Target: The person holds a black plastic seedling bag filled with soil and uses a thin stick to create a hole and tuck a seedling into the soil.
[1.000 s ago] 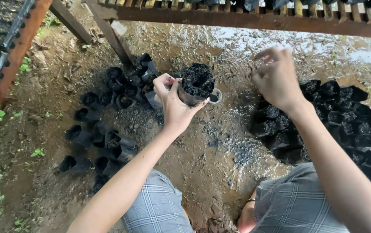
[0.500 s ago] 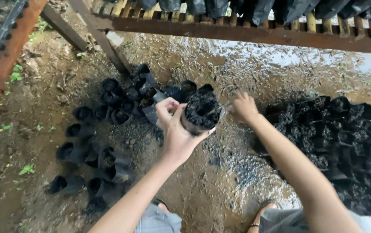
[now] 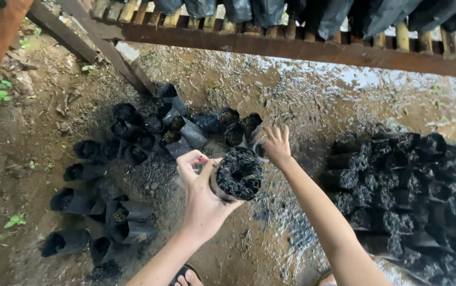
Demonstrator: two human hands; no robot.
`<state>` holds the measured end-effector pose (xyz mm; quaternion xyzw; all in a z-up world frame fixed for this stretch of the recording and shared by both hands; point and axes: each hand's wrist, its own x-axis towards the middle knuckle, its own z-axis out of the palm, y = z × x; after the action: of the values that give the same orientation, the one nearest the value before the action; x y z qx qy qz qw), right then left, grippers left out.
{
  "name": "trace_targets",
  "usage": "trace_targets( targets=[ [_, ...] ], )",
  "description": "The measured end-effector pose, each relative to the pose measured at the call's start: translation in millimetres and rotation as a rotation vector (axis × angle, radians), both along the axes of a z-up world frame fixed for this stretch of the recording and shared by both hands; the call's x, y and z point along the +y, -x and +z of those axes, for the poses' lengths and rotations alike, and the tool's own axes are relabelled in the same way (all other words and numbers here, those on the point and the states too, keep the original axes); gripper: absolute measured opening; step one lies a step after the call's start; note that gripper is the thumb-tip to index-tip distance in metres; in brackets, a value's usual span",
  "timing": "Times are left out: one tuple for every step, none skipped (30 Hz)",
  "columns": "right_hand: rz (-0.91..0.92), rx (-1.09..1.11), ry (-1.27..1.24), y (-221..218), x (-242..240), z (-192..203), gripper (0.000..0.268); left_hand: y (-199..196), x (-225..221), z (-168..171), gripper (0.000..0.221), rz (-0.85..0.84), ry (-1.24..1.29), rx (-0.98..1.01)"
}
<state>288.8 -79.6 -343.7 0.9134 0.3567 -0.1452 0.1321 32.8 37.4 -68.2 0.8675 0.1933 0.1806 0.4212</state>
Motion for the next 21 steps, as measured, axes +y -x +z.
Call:
trace_targets(
  targets=[
    [0.003, -0.002, -0.001, -2.5, 1.3, -1.3, 0.057, -0.9, -0.2, 1.9, 0.062, 0.003, -0.001, -0.002],
    [-0.007, 0.004, -0.016, -5.2, 2.4, -2.6, 0.056, -1.8, -0.6, 3.8, 0.061, -0.011, -0.014, -0.023],
    [-0.019, 0.015, -0.028, -4.3, 1.1, -5.2, 0.056, -1.1, -2.2, 5.4, 0.060, -0.026, -0.024, -0.038],
    [-0.018, 0.019, -0.026, -4.7, 0.4, -12.0, 0.056, -1.1, -3.2, 1.9, 0.060, -0.025, -0.022, -0.034],
    [-0.028, -0.007, -0.056, -5.3, 0.5, -18.6, 0.047, -1.1, -3.7, -1.7, 0.068, -0.029, -0.039, -0.012],
    [-0.039, -0.032, -0.085, -5.7, 0.6, -25.0, 0.039, -0.8, -4.1, -5.1, 0.076, -0.034, -0.056, 0.009],
    [-0.037, -0.033, -0.085, -8.7, 1.3, -29.7, 0.039, -1.6, -4.4, -5.4, 0.076, -0.033, -0.055, 0.007],
    [-0.044, -0.029, -0.069, -11.6, 2.0, -34.3, 0.041, -2.2, -4.7, -5.4, 0.073, -0.042, -0.057, -0.007],
    [-0.049, -0.023, -0.053, -12.7, 2.6, -39.4, 0.043, -1.7, -5.0, -5.5, 0.071, -0.051, -0.058, -0.019],
    [-0.047, -0.022, -0.052, -12.6, 3.2, -38.5, 0.043, -1.4, -4.5, -5.3, 0.071, -0.049, -0.057, -0.018],
    [-0.059, -0.005, -0.050, -12.6, 3.5, -37.5, 0.039, -1.2, -4.1, -5.2, 0.070, -0.060, -0.059, -0.011],
    [-0.071, 0.011, -0.048, -12.7, 3.6, -36.3, 0.035, -1.0, -3.8, -4.8, 0.069, -0.072, -0.061, -0.003],
    [-0.072, 0.008, -0.050, -13.8, 2.0, -38.2, 0.035, -1.3, -3.3, -5.0, 0.069, -0.073, -0.062, -0.006],
    [-0.042, -0.015, -0.074, -14.9, 0.3, -40.0, 0.033, -1.7, -2.9, -5.0, 0.068, -0.070, -0.059, -0.011],
    [-0.011, -0.036, -0.097, -14.8, -2.7, -42.1, 0.031, -1.3, -3.2, -4.9, 0.067, -0.068, -0.054, -0.014],
    [-0.013, -0.038, -0.097, -8.1, -4.6, -27.7, 0.031, -1.1, -3.6, -2.6, 0.067, -0.070, -0.054, -0.016],
    [-0.011, 0.014, -0.118, -3.7, -5.3, -12.7, 0.031, -1.8, -3.7, -0.6, 0.062, -0.066, -0.051, -0.035],
    [-0.009, 0.065, -0.139, 0.8, -6.0, 2.3, 0.034, -2.5, -3.8, 1.5, 0.057, -0.062, -0.049, -0.055],
    [-0.008, 0.061, -0.139, -5.4, -7.6, -9.3, 0.034, -3.0, -3.2, 0.7, 0.057, -0.061, -0.050, -0.059],
    [0.002, 0.038, -0.199, -11.9, -9.4, -21.3, 0.040, -3.7, -2.7, -0.5, 0.060, -0.058, -0.048, -0.047],
    [0.010, 0.019, -0.256, -15.1, -13.3, -35.0, 0.047, -2.7, -3.3, -2.3, 0.063, -0.056, -0.044, -0.030]
  ],
)
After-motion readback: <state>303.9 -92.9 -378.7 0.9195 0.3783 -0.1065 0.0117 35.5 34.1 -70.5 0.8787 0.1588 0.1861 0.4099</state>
